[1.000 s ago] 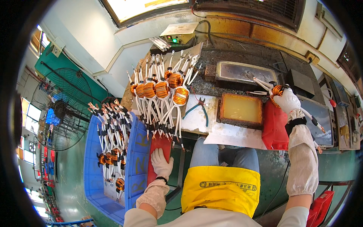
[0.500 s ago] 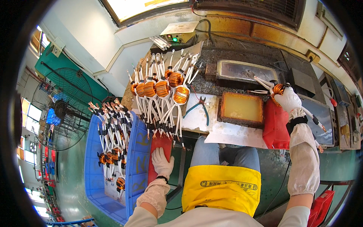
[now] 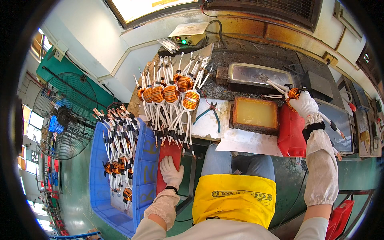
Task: The person picks up a copper coil from a blue bin, dips its wire ends into a liquid-filled tray, and then submerges the ends into a solder bath before placing it on a table.
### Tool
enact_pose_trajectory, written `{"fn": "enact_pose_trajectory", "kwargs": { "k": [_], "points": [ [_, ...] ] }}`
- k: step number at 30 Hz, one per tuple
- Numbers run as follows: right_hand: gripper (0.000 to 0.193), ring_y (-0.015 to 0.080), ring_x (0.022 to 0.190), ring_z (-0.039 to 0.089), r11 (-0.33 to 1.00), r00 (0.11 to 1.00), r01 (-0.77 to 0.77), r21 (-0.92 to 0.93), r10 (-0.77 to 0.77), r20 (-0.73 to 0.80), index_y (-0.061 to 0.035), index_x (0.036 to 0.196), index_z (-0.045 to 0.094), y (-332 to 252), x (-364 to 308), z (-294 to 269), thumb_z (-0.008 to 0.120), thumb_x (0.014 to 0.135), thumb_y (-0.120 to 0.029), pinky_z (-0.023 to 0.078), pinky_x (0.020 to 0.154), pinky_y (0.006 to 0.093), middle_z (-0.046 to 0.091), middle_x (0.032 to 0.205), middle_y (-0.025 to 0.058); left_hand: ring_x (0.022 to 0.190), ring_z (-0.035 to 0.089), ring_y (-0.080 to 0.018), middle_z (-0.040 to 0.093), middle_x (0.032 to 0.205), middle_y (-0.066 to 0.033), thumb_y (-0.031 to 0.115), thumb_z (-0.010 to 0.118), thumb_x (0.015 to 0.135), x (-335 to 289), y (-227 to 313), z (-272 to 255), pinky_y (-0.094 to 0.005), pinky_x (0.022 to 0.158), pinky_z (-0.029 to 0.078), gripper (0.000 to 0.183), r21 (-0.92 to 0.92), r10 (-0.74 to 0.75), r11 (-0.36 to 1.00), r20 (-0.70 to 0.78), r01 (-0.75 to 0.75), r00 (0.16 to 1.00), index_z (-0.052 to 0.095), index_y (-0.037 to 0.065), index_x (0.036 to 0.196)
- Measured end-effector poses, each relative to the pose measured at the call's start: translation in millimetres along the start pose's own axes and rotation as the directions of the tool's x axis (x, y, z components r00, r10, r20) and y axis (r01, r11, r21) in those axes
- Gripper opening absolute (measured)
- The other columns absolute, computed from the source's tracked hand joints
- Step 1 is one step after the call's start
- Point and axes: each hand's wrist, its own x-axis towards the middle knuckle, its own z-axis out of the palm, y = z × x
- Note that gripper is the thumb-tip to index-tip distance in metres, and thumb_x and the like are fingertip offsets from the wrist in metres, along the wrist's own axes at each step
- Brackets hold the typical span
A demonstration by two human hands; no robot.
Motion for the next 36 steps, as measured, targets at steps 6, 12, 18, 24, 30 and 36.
{"fn": "enact_pose_trajectory", "kwargs": {
  "k": [6,12,18,24,30,36],
  "points": [
    [0.062,0.0332,0.073,0.071,0.999,0.999,0.04,0.012,-0.04,-0.036,0.0075,0.114,0.057,4,1,2,0.065,0.08,-0.044,0.056,0.068,0.0398,0.069,0.087,0.0239,0.133,0.033,-0.0375,0.04,0.141,-0.0197,0.036,0.07,0.075,1,1,-1,-0.0503,0.115,0.022,0.078,-0.006,0.0,1.0,0.001,0.0,1.0,0.039,0.001,0.137],
    [0.063,0.0366,0.083,0.07,0.999,0.999,-0.014,0.048,0.012,0.031,0.0076,0.114,0.057,-7,-8,-8,0.065,0.08,-0.044,0.055,0.074,0.0411,0.068,0.093,0.0268,0.133,0.033,-0.0377,0.04,0.141,-0.0199,0.036,0.07,0.075,0,1,-2,-0.0505,0.115,0.023,0.078,-0.004,-0.003,1.0,-0.001,0.003,1.0,0.039,0.001,0.137],
    [0.054,0.0364,0.081,0.07,1.0,1.0,0.016,0.008,-0.016,-0.005,0.0078,0.111,0.059,-4,-5,-5,0.064,0.078,-0.035,0.056,0.073,0.0411,0.068,0.091,0.0271,0.134,0.033,-0.0374,0.04,0.141,-0.0198,0.036,0.07,0.075,0,0,0,-0.0503,0.115,0.023,0.078,-0.003,0.005,1.0,-0.013,-0.005,1.0,0.039,0.001,0.137],
    [0.056,0.0355,0.078,0.07,1.0,1.0,-0.006,0.016,0.006,0.015,0.0079,0.109,0.06,-4,-3,-2,0.064,0.079,-0.039,0.056,0.07,0.0409,0.069,0.087,0.0258,0.134,0.033,-0.0369,0.039,0.142,-0.0193,0.038,0.069,0.076,-1,-1,0,-0.0499,0.115,0.023,0.078,0.012,-0.001,1.0,-0.001,0.001,1.0,0.038,0.001,0.138],
    [0.059,0.0338,0.076,0.071,0.999,1.0,-0.009,0.045,0.009,-0.001,0.0068,0.108,0.061,-5,-7,-6,0.065,0.081,-0.044,0.056,0.068,0.0401,0.069,0.085,0.0243,0.134,0.033,-0.0372,0.039,0.142,-0.0194,0.038,0.069,0.076,0,0,0,-0.0501,0.115,0.023,0.078,0.01,0.0,1.0,0.0,0.0,1.0,0.039,0.002,0.138],
    [0.059,0.0333,0.075,0.071,0.999,0.998,0.038,0.007,-0.037,-0.052,0.0061,0.115,0.058,4,0,2,0.065,0.08,-0.041,0.056,0.069,0.0398,0.069,0.09,0.0248,0.133,0.034,-0.0377,0.04,0.141,-0.0196,0.036,0.07,0.074,1,2,-2,-0.0506,0.114,0.024,0.078,-0.001,0.008,1.0,-0.021,-0.008,1.0,0.04,0.001,0.137]
  ]
}}
